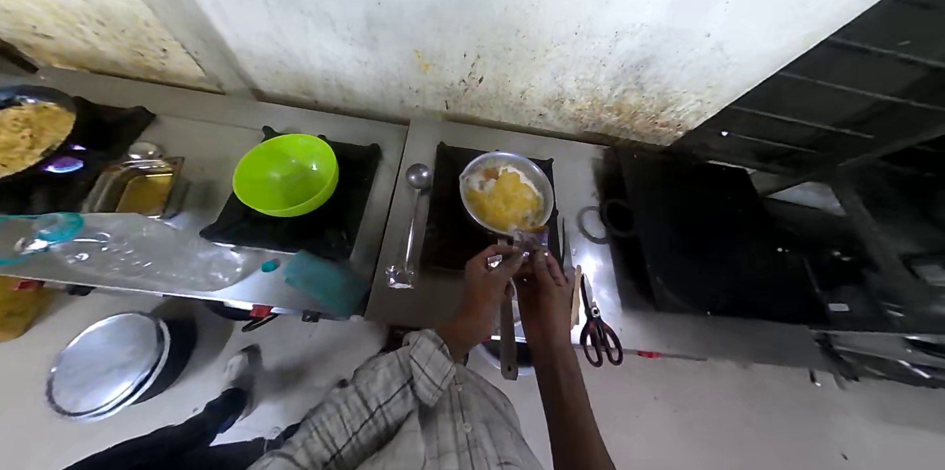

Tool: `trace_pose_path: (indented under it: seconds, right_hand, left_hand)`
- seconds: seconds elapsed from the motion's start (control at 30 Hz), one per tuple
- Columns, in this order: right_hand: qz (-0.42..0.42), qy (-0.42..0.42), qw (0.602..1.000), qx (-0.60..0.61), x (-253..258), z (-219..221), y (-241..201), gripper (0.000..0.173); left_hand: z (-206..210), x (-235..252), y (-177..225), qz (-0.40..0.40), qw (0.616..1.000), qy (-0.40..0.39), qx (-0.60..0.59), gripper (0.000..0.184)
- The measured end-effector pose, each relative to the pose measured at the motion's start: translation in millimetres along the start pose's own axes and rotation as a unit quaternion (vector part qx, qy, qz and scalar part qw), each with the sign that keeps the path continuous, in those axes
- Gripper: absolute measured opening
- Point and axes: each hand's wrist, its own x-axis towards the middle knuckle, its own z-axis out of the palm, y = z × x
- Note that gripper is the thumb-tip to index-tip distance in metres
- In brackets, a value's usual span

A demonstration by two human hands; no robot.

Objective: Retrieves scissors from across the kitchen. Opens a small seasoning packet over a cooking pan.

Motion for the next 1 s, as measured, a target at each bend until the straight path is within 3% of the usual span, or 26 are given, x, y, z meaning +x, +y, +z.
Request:
trace_pose_path:
  seconds: [0.17,0.27,0.4,0.53,0.67,0.8,0.87,1.0]
  right_hand:
    - [0.051,0.020,0.999,0.000,24,-3,-10,0.023]
    - [0.048,0.034,0.997,-0.045,55,-2,-29,0.017]
    - [0.000,0.025,0.985,-0.173,107,9,-49,0.020]
    - [-0.032,-0.042,0.945,-0.323,161,23,-41,0.023]
    - [-0.041,-0.085,0.892,-0.441,198,34,-22,0.025]
    - [-0.095,-0.113,0.805,-0.574,213,54,-15,0.026]
    - [-0.102,-0.117,0.772,-0.616,218,59,-9,0.026]
    - [-0.109,-0.101,0.757,-0.637,221,64,-6,0.026]
  left_hand:
    - [-13,0,3,-0.031,0.996,-0.061,0.059,0.024]
    - [-43,-6,10,-0.051,0.991,-0.070,0.100,0.026]
    - [-115,-19,12,-0.080,0.976,-0.066,0.193,0.027]
    - [-208,-35,-14,-0.149,0.925,-0.065,0.342,0.034]
    - [-292,-61,-61,-0.194,0.882,-0.002,0.430,0.038]
    - [-359,-82,-130,-0.225,0.885,0.152,0.378,0.034]
    - [-378,-95,-163,-0.281,0.870,0.224,0.337,0.036]
    - [-397,-134,-212,-0.385,0.842,0.284,0.251,0.040]
